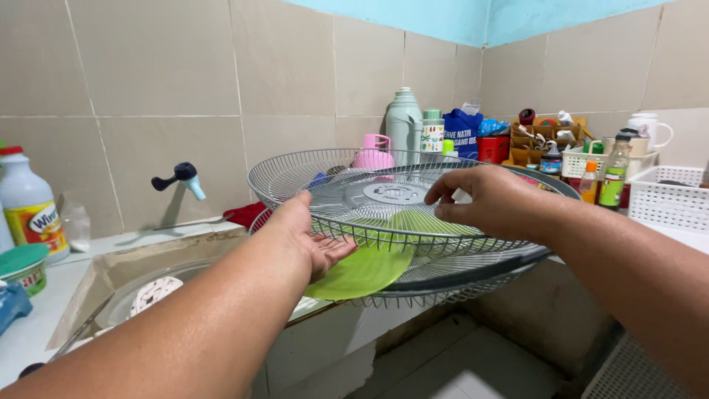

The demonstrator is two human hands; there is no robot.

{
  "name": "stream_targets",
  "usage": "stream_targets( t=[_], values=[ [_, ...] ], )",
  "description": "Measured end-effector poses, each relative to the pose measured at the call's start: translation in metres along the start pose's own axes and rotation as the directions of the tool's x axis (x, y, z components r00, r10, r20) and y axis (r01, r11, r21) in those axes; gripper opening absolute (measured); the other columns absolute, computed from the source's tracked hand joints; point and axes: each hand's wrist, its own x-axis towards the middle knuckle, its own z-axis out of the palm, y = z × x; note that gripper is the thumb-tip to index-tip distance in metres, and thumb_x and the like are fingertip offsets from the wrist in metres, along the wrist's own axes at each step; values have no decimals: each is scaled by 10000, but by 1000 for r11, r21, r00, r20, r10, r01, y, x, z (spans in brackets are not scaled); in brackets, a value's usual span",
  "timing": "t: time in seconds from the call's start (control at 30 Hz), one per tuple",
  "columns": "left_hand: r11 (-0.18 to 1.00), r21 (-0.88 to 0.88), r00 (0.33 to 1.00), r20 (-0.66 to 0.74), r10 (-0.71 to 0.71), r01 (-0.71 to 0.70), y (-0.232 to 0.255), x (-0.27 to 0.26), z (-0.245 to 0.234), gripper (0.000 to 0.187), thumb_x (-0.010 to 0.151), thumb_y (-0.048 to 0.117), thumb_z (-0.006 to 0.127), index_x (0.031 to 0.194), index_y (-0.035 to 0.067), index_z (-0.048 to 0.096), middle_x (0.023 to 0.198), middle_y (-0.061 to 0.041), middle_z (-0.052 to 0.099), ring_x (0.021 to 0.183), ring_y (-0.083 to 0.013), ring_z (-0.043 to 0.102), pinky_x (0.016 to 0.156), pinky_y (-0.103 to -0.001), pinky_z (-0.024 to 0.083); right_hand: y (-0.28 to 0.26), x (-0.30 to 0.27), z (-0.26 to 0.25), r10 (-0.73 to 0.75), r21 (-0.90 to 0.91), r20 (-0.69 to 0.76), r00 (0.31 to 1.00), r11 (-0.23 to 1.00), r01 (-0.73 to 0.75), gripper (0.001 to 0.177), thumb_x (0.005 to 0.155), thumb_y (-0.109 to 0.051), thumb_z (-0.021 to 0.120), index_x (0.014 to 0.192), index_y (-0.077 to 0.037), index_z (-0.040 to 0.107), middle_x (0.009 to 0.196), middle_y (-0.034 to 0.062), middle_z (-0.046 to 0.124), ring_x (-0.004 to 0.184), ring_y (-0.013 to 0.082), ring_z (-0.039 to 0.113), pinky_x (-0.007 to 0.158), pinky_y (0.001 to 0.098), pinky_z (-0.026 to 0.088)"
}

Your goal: The person disassembles a green electric fan by removing the front grille, fan blades, and rear grille using a screwdriver. They then reassemble the fan by reversing the steps, securing each component back into place.

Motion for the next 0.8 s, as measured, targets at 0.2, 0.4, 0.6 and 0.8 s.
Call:
stream_targets(
  t=[0.2, 0.4, 0.6, 0.8],
  values=[
    [1000, -17, 1000, 19, -1, 1, -2, 9, -8, 696, 926, 554, 562, 1313, -24, 531, 1278, -253, 615, 1130, -365, 640, 946, -560, 550, -8, 7, 13, -32, 22, -36, 999, 999, 32, 279, 895, -374, 744, 1133, -231, 765, 1103, -14, 763, 1161, 137, 658, 1045, 373, 479],
    [1000, -23, 1000, 9, 20, -20, 6, 9, -20, 673, 922, 519, 575, 1332, -12, 522, 1298, -245, 609, 1136, -364, 627, 955, -560, 540, -26, 3, 22, -96, 64, -63, 993, 993, 100, 272, 902, -377, 732, 1115, -212, 764, 1069, 3, 769, 1067, 154, 712, 1008, 367, 512],
    [999, -29, 999, -7, 39, -39, 2, 4, -23, 654, 918, 485, 588, 1351, 1, 513, 1317, -238, 603, 1142, -362, 615, 965, -559, 531, -43, -1, 32, -110, 164, -102, 989, 978, 126, 259, 889, -341, 743, 1113, -212, 763, 1027, 4, 781, 1005, 112, 715, 939, 340, 548],
    [998, -16, 998, -9, 60, -60, -2, -2, -17, 639, 914, 450, 601, 1370, 13, 504, 1337, -231, 596, 1148, -361, 603, 974, -559, 521, -45, -6, 28, -136, 179, -142, 980, 971, 160, 258, 906, -344, 733, 1119, -203, 767, 1032, 19, 777, 969, 124, 715, 899, 348, 561]
  ],
)
